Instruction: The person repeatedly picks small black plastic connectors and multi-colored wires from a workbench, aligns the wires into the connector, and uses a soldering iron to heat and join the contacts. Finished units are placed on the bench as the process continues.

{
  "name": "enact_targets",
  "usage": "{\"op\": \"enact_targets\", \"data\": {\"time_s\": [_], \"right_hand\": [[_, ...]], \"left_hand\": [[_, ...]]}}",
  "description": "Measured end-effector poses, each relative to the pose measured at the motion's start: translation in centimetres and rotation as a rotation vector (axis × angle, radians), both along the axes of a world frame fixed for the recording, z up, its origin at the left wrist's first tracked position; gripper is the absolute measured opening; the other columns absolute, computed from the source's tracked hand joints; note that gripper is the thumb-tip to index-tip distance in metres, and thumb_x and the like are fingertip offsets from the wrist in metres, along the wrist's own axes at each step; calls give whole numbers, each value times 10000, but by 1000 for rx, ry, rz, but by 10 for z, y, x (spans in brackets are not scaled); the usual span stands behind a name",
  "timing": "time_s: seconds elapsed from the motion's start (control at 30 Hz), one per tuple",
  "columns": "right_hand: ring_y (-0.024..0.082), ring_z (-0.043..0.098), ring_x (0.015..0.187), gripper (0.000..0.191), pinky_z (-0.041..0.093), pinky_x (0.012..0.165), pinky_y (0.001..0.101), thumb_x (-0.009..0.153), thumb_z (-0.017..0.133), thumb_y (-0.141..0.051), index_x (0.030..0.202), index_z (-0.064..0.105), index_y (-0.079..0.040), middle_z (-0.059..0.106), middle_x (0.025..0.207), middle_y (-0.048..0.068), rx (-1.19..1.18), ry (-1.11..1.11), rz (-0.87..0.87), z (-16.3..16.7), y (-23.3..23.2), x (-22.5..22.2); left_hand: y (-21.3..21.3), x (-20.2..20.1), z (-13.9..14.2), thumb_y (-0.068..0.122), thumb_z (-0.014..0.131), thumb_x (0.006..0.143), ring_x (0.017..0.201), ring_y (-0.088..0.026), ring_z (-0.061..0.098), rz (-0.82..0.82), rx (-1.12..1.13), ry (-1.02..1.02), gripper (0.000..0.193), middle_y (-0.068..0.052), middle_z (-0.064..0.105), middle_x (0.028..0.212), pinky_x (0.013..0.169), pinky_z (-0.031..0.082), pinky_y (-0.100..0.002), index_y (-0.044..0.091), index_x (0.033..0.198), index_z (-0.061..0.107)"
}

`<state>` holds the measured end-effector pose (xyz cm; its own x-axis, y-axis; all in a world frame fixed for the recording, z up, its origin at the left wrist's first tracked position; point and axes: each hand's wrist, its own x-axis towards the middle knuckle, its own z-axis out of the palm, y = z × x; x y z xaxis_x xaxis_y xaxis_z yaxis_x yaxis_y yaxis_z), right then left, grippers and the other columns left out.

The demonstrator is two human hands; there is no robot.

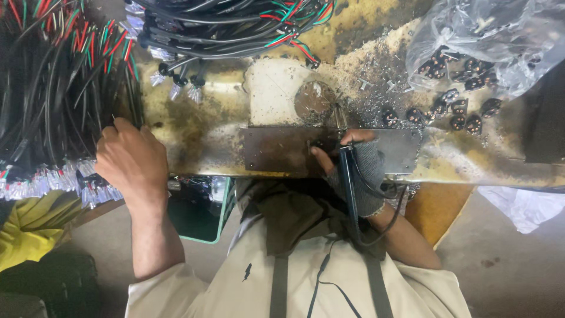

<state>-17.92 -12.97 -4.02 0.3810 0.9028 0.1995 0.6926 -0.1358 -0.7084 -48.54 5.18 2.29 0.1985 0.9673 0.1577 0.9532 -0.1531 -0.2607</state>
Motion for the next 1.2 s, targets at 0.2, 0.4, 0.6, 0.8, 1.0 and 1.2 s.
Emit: {"op": "enact_targets", "data": {"time_s": [0.2, 0.4, 0.6, 0.8, 1.0, 1.2], "right_hand": [[144, 491, 831, 364, 450, 756, 303, 985, 779, -157, 1129, 456, -69, 486, 946, 42, -1, 323, -28, 22, -5, 0], [127, 581, 756, 274, 488, 703, 285, 997, 750, -157, 1129, 524, -74, 592, 916, 28, 34, 400, 36, 24, -8, 3], [115, 634, 760, 271, 521, 702, 267, 988, 753, -175, 1127, 546, -68, 623, 939, 40, 6, 510, 21, 24, -10, 2], [152, 618, 849, 297, 506, 785, 283, 988, 772, -166, 1131, 538, -54, 613, 992, 56, 47, 344, 48, 18, -11, 3], [164, 646, 859, 295, 533, 799, 299, 1025, 723, -195, 1139, 478, -76, 577, 981, 53, -51, 599, 20, 15, -19, 5], [173, 683, 758, 287, 543, 699, 261, 1103, 581, -200, 1211, 321, -150, 707, 1172, 174, 251, 954, 21, 17, -19, 16]], "left_hand": [[2, -1, -5, 84, 685, 1063, 835, -349, 736, 95, 123, -432, 111, -134, 743, 955, 666, 503, -490, 28, 1076, 590], [17, -6, -8, 102, 482, 1161, 730, -265, 623, -102, 494, -506, 140, -122, 627, 923, 630, 425, -416, 26, 1227, 579], [22, -25, -23, 257, 492, 1091, 659, -127, 436, -61, 894, -1849, 292, -47, 529, 833, 560, 373, -324, 26, 1261, 549], [16, 12, -53, 234, 479, 1268, 750, -70, 484, -160, 64, -1492, 246, -34, 522, 909, 694, 440, -240, 0, 1327, 528], [-40, 41, -12, 231, 412, 1131, 579, -72, 370, 159, 106, -1647, 296, 3, 421, 703, 558, 284, -251, 15, 1270, 559], [-117, 99, -11, 222, 577, 1058, 651, -296, 663, -623, -1016, -1061, 265, -140, 661, 733, 596, 508, -411, 98, 1285, 634]]}}
